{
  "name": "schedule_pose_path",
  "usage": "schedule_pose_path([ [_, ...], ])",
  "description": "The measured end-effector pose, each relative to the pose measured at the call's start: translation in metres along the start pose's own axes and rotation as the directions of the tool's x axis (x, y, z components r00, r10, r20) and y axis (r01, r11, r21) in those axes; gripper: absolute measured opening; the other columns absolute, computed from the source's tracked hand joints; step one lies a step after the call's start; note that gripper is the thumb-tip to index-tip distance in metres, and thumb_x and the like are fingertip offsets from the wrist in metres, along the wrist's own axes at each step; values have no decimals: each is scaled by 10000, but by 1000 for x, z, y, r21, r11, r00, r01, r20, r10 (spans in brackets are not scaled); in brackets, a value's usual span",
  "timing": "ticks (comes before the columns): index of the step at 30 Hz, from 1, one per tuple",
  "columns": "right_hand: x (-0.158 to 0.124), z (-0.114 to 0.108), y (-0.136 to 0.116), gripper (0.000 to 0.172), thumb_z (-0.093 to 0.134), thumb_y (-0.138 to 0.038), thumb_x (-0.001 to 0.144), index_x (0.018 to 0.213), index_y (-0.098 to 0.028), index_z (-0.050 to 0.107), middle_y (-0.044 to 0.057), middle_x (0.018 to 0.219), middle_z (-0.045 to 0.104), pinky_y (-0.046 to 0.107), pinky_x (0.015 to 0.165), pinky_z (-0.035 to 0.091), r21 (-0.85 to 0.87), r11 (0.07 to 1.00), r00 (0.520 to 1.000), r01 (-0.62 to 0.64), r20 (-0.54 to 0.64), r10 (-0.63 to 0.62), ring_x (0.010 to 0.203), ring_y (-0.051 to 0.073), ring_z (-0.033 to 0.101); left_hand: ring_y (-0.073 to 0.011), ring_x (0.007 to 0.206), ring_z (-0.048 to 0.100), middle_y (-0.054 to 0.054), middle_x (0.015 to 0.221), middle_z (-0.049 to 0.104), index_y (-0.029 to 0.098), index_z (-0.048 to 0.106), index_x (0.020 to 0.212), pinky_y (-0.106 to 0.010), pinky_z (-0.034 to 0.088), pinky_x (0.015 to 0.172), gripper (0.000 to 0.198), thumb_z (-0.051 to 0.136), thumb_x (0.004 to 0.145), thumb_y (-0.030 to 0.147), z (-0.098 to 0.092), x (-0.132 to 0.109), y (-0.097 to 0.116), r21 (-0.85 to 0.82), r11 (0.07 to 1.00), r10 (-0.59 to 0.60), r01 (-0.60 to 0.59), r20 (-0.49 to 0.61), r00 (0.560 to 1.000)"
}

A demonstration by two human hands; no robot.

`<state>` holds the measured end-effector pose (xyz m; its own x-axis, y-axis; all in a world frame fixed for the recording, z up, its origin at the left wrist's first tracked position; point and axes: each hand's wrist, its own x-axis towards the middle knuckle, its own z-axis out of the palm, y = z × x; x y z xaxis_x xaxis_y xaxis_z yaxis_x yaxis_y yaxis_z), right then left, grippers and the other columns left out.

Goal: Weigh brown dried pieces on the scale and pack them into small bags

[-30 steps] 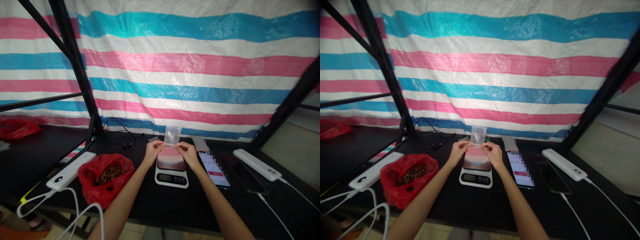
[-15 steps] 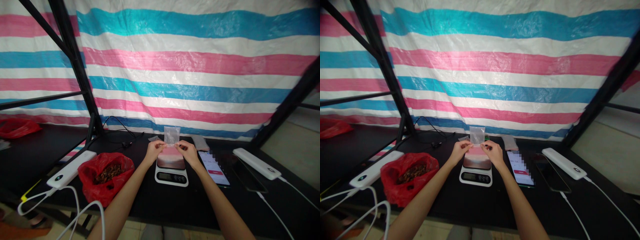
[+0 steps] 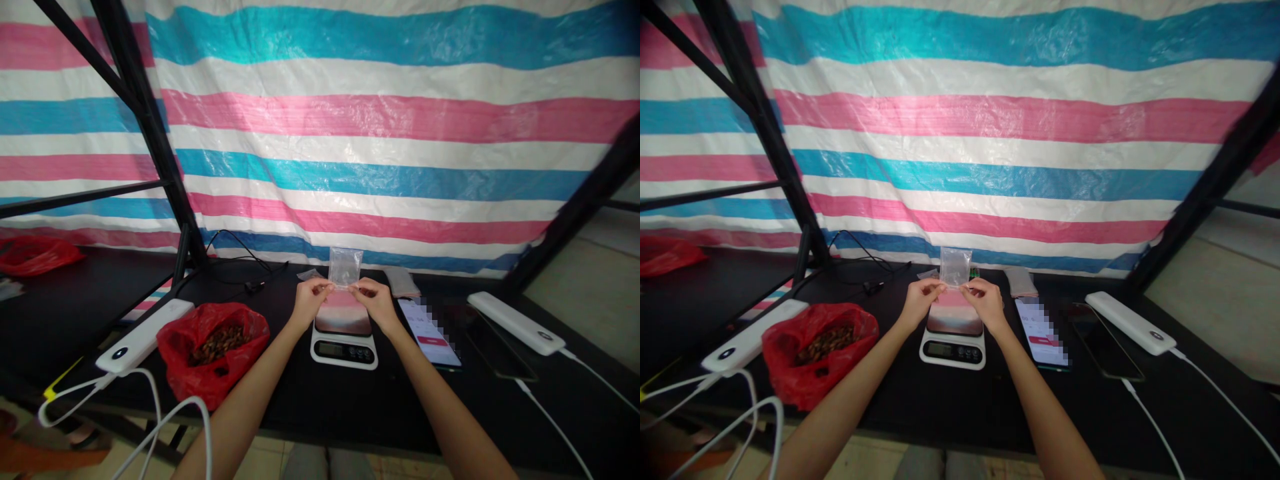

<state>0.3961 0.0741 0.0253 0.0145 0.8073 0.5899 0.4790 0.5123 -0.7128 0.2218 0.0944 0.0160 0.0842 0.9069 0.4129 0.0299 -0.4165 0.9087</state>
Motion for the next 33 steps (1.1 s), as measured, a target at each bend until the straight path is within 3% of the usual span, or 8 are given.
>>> schedule_pose_path([
  [4,0,0,1,231,615,-384,717,669,-168,679,34,669,620,231,470,357,25,999,1000,-20,2,20,526,113,500,-72,429,498,-24,581,627,109,671,745,-178,400,435,255,652,679,355,1,0,-1,-1,1000,2,-2,9,1000],
  [13,-3,3,3,208,588,-381,741,731,-188,664,26,712,648,230,496,396,-49,999,995,4,96,1,554,124,533,-77,463,509,-39,597,622,94,660,715,-176,394,443,322,631,703,415,0,-2,-4,-23,1000,-1,4,138,990],
  [19,-3,3,-2,228,574,-392,752,726,-185,668,29,681,627,231,500,397,-33,999,993,33,118,-29,560,124,516,-82,454,504,-39,583,623,92,676,734,-185,402,437,333,637,693,421,2,-3,-4,10,1000,4,-5,138,990],
  [27,-3,7,0,251,595,-394,736,662,-162,657,17,617,562,229,478,372,60,998,996,-5,95,-1,530,114,485,-74,438,485,-28,556,604,100,668,697,-179,380,432,310,603,733,401,2,-5,-2,123,987,94,-108,114,989],
  [33,-4,10,3,255,600,-411,726,698,-164,657,18,631,587,233,467,389,97,993,991,-72,122,59,511,118,505,-76,446,494,-24,581,611,105,660,738,-175,384,426,317,615,720,418,2,-3,-6,111,991,58,-73,134,989],
])
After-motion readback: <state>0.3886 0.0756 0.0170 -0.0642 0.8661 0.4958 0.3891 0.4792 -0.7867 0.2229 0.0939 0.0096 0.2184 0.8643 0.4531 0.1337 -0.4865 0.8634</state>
